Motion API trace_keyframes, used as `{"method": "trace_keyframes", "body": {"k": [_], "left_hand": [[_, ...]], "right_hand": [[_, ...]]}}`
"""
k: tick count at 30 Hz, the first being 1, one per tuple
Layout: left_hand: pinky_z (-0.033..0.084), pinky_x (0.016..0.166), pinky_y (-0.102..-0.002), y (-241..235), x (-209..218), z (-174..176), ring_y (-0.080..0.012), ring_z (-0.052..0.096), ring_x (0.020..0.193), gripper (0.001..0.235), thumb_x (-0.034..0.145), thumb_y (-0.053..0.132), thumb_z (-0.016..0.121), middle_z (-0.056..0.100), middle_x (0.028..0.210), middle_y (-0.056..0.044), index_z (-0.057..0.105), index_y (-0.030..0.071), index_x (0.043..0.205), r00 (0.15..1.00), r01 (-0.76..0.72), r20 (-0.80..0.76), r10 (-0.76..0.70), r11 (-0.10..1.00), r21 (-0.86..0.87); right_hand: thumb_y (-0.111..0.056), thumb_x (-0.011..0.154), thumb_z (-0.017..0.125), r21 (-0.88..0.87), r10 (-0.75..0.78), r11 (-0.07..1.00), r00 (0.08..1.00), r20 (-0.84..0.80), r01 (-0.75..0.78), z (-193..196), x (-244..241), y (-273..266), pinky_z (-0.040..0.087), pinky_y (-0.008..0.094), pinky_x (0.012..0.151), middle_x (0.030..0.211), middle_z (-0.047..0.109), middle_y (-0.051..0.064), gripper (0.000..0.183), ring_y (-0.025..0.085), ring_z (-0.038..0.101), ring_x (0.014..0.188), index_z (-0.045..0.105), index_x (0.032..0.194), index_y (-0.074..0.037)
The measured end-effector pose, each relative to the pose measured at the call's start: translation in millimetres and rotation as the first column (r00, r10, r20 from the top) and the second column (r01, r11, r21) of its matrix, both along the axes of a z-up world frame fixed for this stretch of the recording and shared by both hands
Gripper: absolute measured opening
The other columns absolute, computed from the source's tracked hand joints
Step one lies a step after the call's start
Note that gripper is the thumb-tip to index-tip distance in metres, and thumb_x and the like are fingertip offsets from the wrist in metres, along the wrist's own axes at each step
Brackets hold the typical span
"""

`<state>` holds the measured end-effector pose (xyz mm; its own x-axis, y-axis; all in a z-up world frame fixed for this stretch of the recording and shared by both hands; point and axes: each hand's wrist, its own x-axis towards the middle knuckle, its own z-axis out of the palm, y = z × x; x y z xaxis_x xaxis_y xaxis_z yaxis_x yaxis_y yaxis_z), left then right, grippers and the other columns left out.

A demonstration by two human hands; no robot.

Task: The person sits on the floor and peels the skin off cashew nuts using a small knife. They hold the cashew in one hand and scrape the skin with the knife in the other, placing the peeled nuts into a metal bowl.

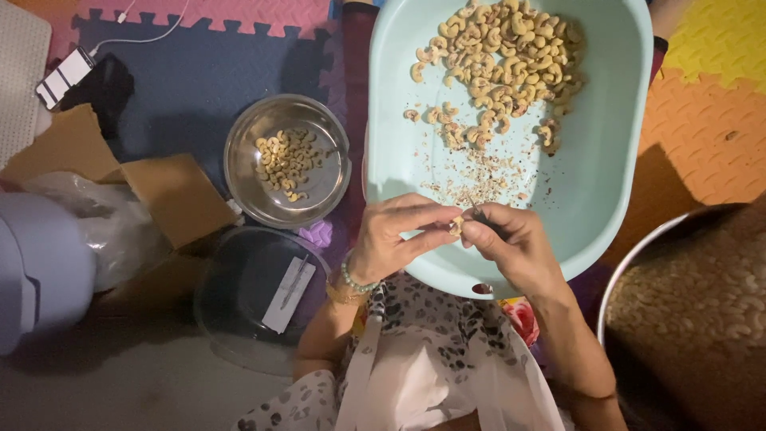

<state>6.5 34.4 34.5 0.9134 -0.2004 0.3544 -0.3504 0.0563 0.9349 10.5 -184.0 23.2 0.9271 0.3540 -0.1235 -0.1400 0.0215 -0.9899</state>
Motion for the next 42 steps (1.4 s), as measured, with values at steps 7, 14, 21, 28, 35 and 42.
{"method": "trace_keyframes", "body": {"k": [7, 14, 21, 28, 35, 42], "left_hand": [[0.065, 0.083, -0.036, -8.0, -1.1, -18.9, -0.0278, 0.075, 0.101, 0.030, 0.088, -0.002, 0.079, 0.075, 0.109, -0.020, 0.073, -0.001, 0.118, 0.995, -0.013, -0.096, 0.003, 0.995, -0.103], [0.066, 0.081, -0.036, -8.0, -2.9, -18.8, -0.0269, 0.075, 0.100, 0.028, 0.087, -0.002, 0.079, 0.076, 0.107, -0.019, 0.074, -0.003, 0.115, 0.988, -0.121, -0.114, 0.108, 0.986, -0.112], [0.066, 0.078, -0.036, -8.4, -3.5, -12.2, -0.0269, 0.074, 0.100, 0.027, 0.087, -0.002, 0.079, 0.076, 0.108, -0.020, 0.073, -0.004, 0.114, 0.987, -0.130, -0.110, 0.119, 0.987, -0.095], [0.065, 0.077, -0.033, -9.6, -6.7, -14.9, -0.0228, 0.073, 0.098, 0.027, 0.089, -0.003, 0.077, 0.076, 0.109, -0.020, 0.073, -0.005, 0.115, 0.983, -0.115, -0.154, 0.096, 0.986, -0.119], [0.066, 0.075, -0.032, -12.2, -14.1, -5.2, -0.0210, 0.074, 0.097, 0.028, 0.088, -0.001, 0.079, 0.077, 0.103, -0.019, 0.073, -0.006, 0.116, 0.961, -0.086, -0.274, 0.039, 0.983, -0.161], [0.066, 0.075, -0.036, -16.0, -10.5, -10.1, -0.0246, 0.074, 0.093, 0.025, 0.090, 0.000, 0.077, 0.076, 0.098, -0.021, 0.073, -0.007, 0.113, 0.960, -0.127, -0.268, 0.082, 0.979, -0.157]], "right_hand": [[-0.021, 0.099, 0.069, -0.007, 0.017, 1.000, 1.000, -0.012, -0.017, 12.0, -2.0, 6.1, 0.034, 0.022, 0.046, 0.047, 0.049, 0.005, 0.029, 0.007, 0.036, 0.048, 0.071, 0.083, 0.003], [-0.017, 0.102, 0.065, -0.392, 0.011, 0.890, 0.847, 0.531, 0.234, 10.1, -19.2, 8.1, 0.055, 0.033, 0.058, 0.071, 0.067, 0.011, 0.020, 0.024, 0.065, 0.062, 0.077, 0.108, -0.002], [-0.016, 0.101, 0.066, -0.410, 0.024, 0.875, 0.821, 0.571, 0.259, 10.9, -20.0, 8.2, 0.055, 0.033, 0.052, 0.069, 0.067, 0.010, 0.019, 0.025, 0.067, 0.058, 0.078, 0.109, -0.004], [-0.016, 0.101, 0.067, -0.443, 0.042, 0.843, 0.786, 0.617, 0.303, 6.1, -19.9, 6.6, 0.053, 0.031, 0.050, 0.068, 0.065, 0.008, 0.017, 0.024, 0.065, 0.057, 0.078, 0.108, -0.005], [-0.014, 0.102, 0.068, -0.423, 0.019, 0.841, 0.764, 0.644, 0.336, 10.1, -16.6, 3.6, 0.053, 0.032, 0.050, 0.065, 0.064, 0.010, 0.016, 0.025, 0.064, 0.054, 0.078, 0.107, -0.003], [-0.016, 0.101, 0.066, -0.319, -0.089, 0.908, 0.868, 0.488, 0.272, 20.4, -19.2, 6.1, 0.052, 0.035, 0.052, 0.064, 0.067, 0.011, 0.019, 0.025, 0.063, 0.054, 0.078, 0.105, -0.002]]}}
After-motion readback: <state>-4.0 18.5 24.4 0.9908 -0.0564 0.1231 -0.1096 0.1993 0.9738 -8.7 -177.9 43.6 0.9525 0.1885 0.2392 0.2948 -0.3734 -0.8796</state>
